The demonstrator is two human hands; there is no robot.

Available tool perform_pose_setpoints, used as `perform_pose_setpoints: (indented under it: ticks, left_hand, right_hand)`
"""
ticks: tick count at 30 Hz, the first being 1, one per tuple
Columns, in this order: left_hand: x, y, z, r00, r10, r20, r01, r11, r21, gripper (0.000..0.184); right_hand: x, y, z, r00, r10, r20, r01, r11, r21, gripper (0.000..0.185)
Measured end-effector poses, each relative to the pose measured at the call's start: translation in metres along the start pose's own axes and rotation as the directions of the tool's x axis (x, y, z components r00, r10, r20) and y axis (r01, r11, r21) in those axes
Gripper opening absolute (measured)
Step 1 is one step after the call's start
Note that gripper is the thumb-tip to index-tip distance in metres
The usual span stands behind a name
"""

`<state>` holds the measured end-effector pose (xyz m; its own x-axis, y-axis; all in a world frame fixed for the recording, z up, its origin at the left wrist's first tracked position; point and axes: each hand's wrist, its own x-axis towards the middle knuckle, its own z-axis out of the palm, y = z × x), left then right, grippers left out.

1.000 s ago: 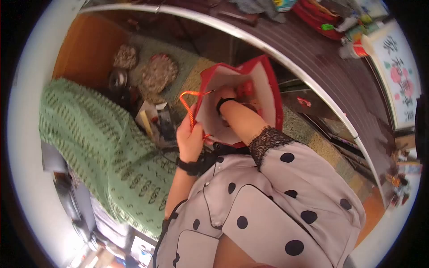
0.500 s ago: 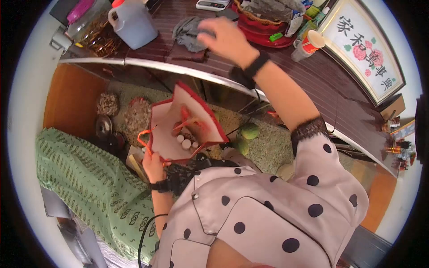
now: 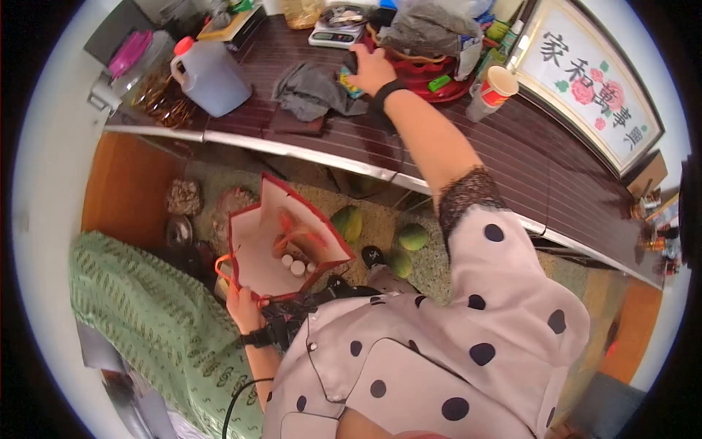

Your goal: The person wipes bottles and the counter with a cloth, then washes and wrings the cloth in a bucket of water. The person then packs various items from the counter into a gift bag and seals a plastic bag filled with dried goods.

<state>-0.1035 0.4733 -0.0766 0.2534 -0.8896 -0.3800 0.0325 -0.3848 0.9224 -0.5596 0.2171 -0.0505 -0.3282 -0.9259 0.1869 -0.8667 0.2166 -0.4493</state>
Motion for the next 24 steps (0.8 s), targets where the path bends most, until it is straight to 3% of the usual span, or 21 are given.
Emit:
perform_pose_setpoints:
  ticks: [3, 6, 7, 8, 9, 10, 11, 13, 15, 17, 19, 20, 22, 23, 24]
  left_hand:
    - [-0.008, 0.014, 0.011, 0.997, 0.039, 0.073, -0.033, 0.996, -0.080, 0.048]
    - [0.008, -0.011, -0.006, 0.997, -0.002, 0.075, 0.007, 0.998, -0.067, 0.049]
    - [0.008, -0.015, -0.007, 0.996, 0.001, 0.093, 0.008, 0.995, -0.100, 0.050]
    - [0.006, -0.010, -0.004, 0.997, -0.016, 0.080, 0.022, 0.997, -0.077, 0.051]
    - [0.003, -0.005, -0.002, 0.997, -0.029, 0.077, 0.033, 0.998, -0.053, 0.052]
    - [0.004, -0.008, -0.003, 0.997, -0.031, 0.075, 0.035, 0.998, -0.052, 0.052]
    - [0.006, -0.009, -0.003, 0.997, -0.025, 0.079, 0.029, 0.998, -0.049, 0.052]
    - [0.003, -0.006, 0.001, 0.997, -0.019, 0.081, 0.023, 0.999, -0.049, 0.052]
    - [0.002, -0.010, 0.004, 0.992, 0.011, 0.123, -0.005, 0.999, -0.051, 0.049]
    - [-0.003, -0.007, 0.009, 0.992, 0.000, 0.126, 0.002, 1.000, -0.013, 0.049]
    - [-0.008, -0.006, 0.012, 0.989, 0.030, 0.147, -0.024, 0.999, -0.046, 0.050]
    - [-0.009, -0.008, 0.009, 0.983, 0.055, 0.174, -0.051, 0.998, -0.026, 0.050]
    - [-0.017, -0.005, 0.009, 0.986, 0.037, 0.163, -0.032, 0.999, -0.033, 0.051]
    - [-0.021, -0.002, 0.009, 0.988, 0.019, 0.153, -0.013, 0.999, -0.041, 0.051]
    - [-0.026, 0.003, 0.008, 0.987, 0.020, 0.157, -0.013, 0.999, -0.050, 0.051]
  right_hand:
    - [-0.003, 0.022, 0.005, 0.971, -0.198, -0.131, 0.200, 0.980, -0.004, 0.069]
    - [-0.030, 0.010, -0.036, 0.864, -0.376, -0.334, 0.394, 0.919, -0.013, 0.062]
    - [-0.049, -0.007, -0.060, 0.843, -0.424, -0.331, 0.462, 0.886, 0.041, 0.063]
    - [-0.057, -0.015, -0.074, 0.874, -0.422, -0.240, 0.461, 0.877, 0.137, 0.066]
    - [-0.098, -0.061, -0.106, 0.813, -0.505, -0.291, 0.574, 0.780, 0.249, 0.065]
    - [-0.102, -0.061, -0.118, 0.846, -0.533, -0.008, 0.506, 0.799, 0.326, 0.094]
    - [-0.125, -0.082, -0.122, 0.811, -0.584, 0.043, 0.523, 0.755, 0.396, 0.071]
    - [-0.159, -0.114, -0.106, 0.690, -0.713, 0.120, 0.467, 0.566, 0.680, 0.074]
    - [-0.188, -0.140, -0.077, 0.518, -0.816, 0.257, 0.467, 0.521, 0.715, 0.077]
    - [-0.218, -0.161, -0.032, 0.396, -0.895, 0.208, 0.565, 0.416, 0.712, 0.075]
    - [-0.235, -0.172, 0.018, 0.280, -0.919, 0.279, 0.726, 0.393, 0.564, 0.074]
    - [-0.239, -0.176, 0.037, 0.280, -0.919, 0.278, 0.727, 0.392, 0.564, 0.074]
    - [-0.245, -0.179, 0.071, 0.197, -0.850, 0.488, 0.899, 0.355, 0.257, 0.046]
    - [-0.249, -0.175, 0.090, 0.197, -0.850, 0.489, 0.900, 0.355, 0.253, 0.046]
    - [-0.253, -0.170, 0.109, 0.192, -0.900, 0.391, 0.944, 0.278, 0.177, 0.044]
